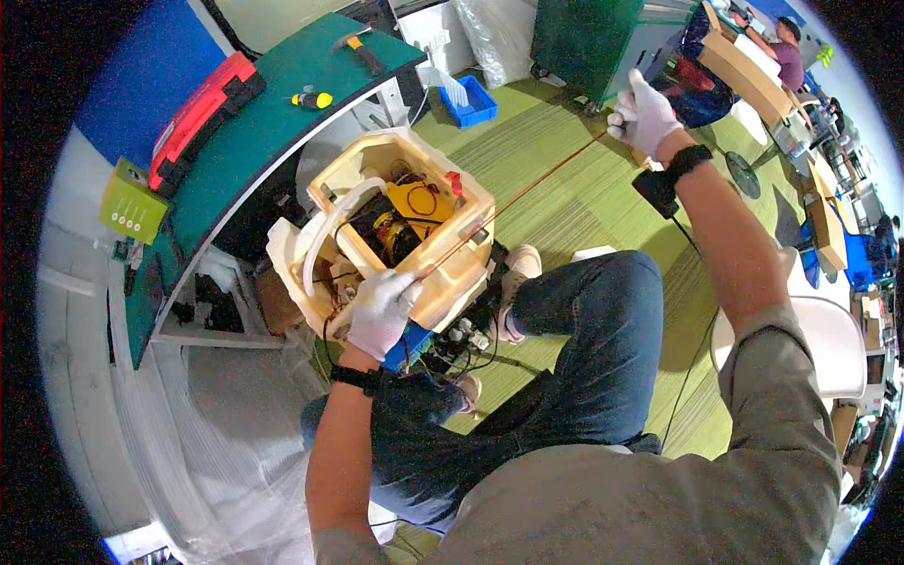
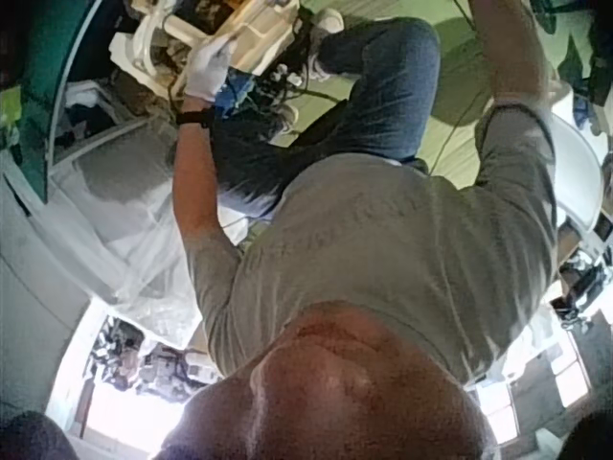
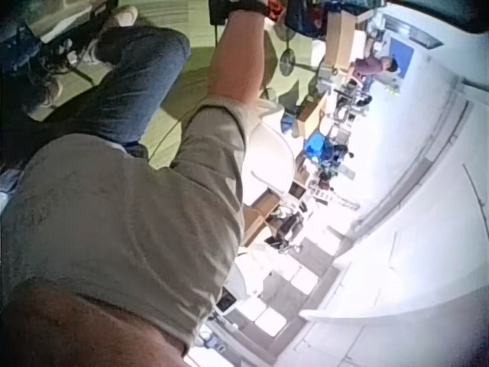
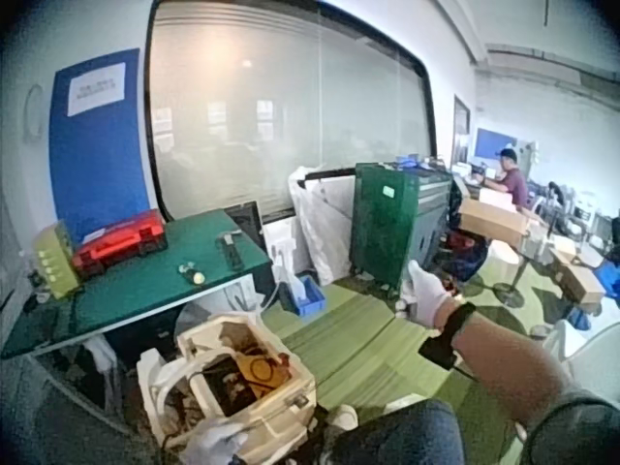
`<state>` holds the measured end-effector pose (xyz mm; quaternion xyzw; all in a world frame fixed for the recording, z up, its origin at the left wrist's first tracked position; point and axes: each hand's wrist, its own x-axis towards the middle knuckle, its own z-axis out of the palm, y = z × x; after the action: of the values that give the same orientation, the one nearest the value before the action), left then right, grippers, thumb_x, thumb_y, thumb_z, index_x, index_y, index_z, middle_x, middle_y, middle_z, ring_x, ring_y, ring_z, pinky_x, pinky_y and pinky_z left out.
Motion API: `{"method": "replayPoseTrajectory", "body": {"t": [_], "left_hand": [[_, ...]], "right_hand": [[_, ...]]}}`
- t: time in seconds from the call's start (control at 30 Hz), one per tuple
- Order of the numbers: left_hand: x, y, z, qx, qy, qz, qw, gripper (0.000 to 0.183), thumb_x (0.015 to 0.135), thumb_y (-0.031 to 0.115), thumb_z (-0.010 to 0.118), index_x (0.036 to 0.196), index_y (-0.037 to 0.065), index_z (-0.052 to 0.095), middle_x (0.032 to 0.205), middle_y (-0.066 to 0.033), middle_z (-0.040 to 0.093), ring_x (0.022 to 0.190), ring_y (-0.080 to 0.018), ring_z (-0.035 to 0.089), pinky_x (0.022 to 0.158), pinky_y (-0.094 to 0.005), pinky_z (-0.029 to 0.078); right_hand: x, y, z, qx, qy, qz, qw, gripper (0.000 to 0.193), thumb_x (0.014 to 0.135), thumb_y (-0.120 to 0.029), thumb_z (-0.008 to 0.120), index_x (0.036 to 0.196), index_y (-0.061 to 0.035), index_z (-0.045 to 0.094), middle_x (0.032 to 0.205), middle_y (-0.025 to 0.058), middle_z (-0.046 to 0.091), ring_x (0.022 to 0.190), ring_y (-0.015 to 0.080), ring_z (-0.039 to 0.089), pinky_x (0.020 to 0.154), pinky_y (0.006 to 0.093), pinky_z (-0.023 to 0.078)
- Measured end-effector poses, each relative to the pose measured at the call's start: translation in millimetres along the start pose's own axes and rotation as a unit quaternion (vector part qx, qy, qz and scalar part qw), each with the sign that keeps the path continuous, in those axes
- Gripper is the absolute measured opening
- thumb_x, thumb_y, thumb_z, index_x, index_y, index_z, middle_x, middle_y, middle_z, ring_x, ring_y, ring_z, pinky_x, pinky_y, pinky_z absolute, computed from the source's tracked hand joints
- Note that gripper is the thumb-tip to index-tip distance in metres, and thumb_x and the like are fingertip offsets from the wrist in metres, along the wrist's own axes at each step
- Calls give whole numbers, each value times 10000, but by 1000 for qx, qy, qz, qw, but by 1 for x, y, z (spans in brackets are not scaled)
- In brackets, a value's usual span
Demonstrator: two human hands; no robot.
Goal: Routing and connecting wires inside a yellow electro-mechanical housing unit.
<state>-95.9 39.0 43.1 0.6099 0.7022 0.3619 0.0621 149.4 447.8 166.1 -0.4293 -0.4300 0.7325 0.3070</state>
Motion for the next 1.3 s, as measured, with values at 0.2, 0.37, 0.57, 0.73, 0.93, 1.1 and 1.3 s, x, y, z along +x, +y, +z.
{"method": "replayPoseTrajectory", "body": {"t": [0.2,0.37,0.57,0.73,0.93,1.1,1.3], "left_hand": [[6,-1,12,156,20,17,987,164,845,223,642,827,73,707,737,-112,601,755,-323,583,684,-433,458],[6,-1,13,131,42,-25,990,136,855,186,636,867,75,713,732,-112,598,752,-333,580,686,-452,455],[29,3,26,112,56,2,992,126,858,167,631,867,70,710,744,-129,609,744,-351,577,685,-469,456],[33,13,22,160,15,-2,987,115,844,164,627,792,74,677,733,-142,589,733,-366,564,676,-473,451],[33,20,16,163,-2,-10,987,107,794,76,613,861,44,689,774,-154,590,775,-368,563,710,-459,455],[30,7,19,109,38,-4,993,161,788,162,714,929,86,736,892,-111,656,868,-316,602,782,-418,484],[40,3,31,136,-15,-69,988,567,770,229,750,1279,61,567,1118,-176,632,1056,-353,577,921,-444,454]], "right_hand": [[47,30,-13,-42,83,-16,996,473,965,-545,485,747,-126,478,616,5,397,610,214,490,556,378,448],[71,58,-37,-220,103,37,969,452,961,-523,509,961,-79,593,700,15,521,647,225,544,616,392,514],[74,96,-14,-904,-100,-208,361,441,935,-406,564,1157,-33,638,1075,167,681,966,300,655,789,427,525],[-68,195,131,-495,-371,-371,693,408,904,-343,616,1190,-53,621,1215,195,619,1101,355,598,929,433,487],[-86,196,151,-559,-408,-232,684,325,881,-307,611,1109,-79,646,1032,173,678,934,359,642,819,424,503],[-58,170,114,-524,-363,-247,730,273,866,-338,633,953,-95,723,881,157,699,812,343,664,746,416,519],[-25,195,85,-548,-242,-239,764,326,802,-409,669,935,-119,738,860,169,693,792,360,657,732,410,523]]}}
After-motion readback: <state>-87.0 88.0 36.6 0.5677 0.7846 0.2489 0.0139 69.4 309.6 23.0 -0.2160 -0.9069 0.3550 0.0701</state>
